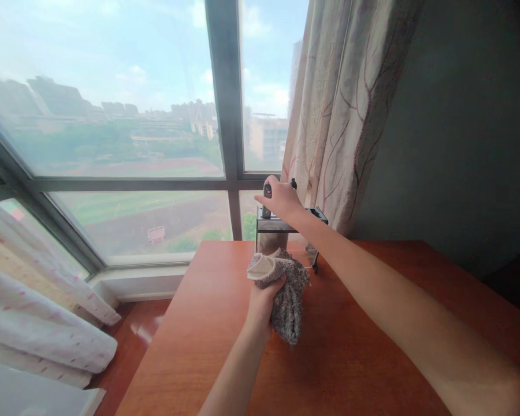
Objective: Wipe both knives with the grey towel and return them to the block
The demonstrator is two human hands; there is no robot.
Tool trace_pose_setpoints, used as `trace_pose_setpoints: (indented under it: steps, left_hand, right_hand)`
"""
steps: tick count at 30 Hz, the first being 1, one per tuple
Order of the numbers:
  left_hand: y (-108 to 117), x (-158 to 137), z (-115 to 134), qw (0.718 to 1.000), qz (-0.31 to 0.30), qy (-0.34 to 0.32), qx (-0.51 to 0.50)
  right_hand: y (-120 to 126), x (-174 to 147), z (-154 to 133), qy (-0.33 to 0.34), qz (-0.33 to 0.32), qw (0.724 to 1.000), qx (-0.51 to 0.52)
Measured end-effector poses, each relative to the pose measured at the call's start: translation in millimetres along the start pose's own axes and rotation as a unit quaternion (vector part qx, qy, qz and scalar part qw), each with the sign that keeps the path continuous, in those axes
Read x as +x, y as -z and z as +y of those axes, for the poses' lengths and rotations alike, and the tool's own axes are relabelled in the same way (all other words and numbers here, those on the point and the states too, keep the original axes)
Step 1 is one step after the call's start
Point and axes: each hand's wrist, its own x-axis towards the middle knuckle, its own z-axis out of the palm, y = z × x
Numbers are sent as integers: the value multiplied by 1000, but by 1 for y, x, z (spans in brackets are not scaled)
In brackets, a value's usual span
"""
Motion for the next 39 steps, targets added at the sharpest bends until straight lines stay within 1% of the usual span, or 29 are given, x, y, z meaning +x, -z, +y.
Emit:
trace_pose_setpoints:
  steps: [2, 4, 6, 9, 11, 14, 18, 20, 23, 28, 31, 33, 35, 39]
  left_hand:
    - [0, -1, -1, 1000, 6, 0, 6]
    - [2, -1, -1, 1000, 9, -1, 4]
    - [3, 0, -2, 1000, 9, 2, -1]
    - [3, 1, -3, 1000, 8, 11, -8]
    - [3, 0, -3, 1000, 7, 14, -12]
    - [1, -3, -3, 1000, 11, 19, -17]
    - [-1, -6, -1, 999, 23, 21, -20]
    - [-2, -6, 0, 999, 26, 22, -22]
    - [-3, -7, 1, 999, 27, 24, -23]
    - [-4, -7, 2, 999, 23, 23, -24]
    - [-4, -8, 2, 999, 24, 28, -22]
    - [-4, -8, 2, 999, 26, 31, -22]
    - [-4, -8, 2, 999, 26, 32, -22]
    - [-4, -9, 2, 999, 26, 31, -21]
  right_hand:
    - [6, 1, 0, 8, -9, 1000, 6]
    - [15, 4, 1, 6, -1, 1000, 9]
    - [26, 7, 5, -2, 31, 999, 7]
    - [42, 11, 14, -24, 97, 995, -3]
    - [49, 12, 21, -42, 119, 992, -10]
    - [50, 10, 30, -73, 98, 992, -8]
    - [42, 0, 35, -105, 49, 993, 13]
    - [38, -5, 36, -96, 36, 995, 14]
    - [34, -8, 37, -77, 34, 996, 9]
    - [42, 5, 36, -63, 52, 997, 5]
    - [58, 22, 38, -55, 75, 996, 6]
    - [74, 38, 40, -44, 112, 993, 14]
    - [95, 55, 41, -29, 155, 987, 24]
    - [142, 86, 37, 12, 187, 982, 39]
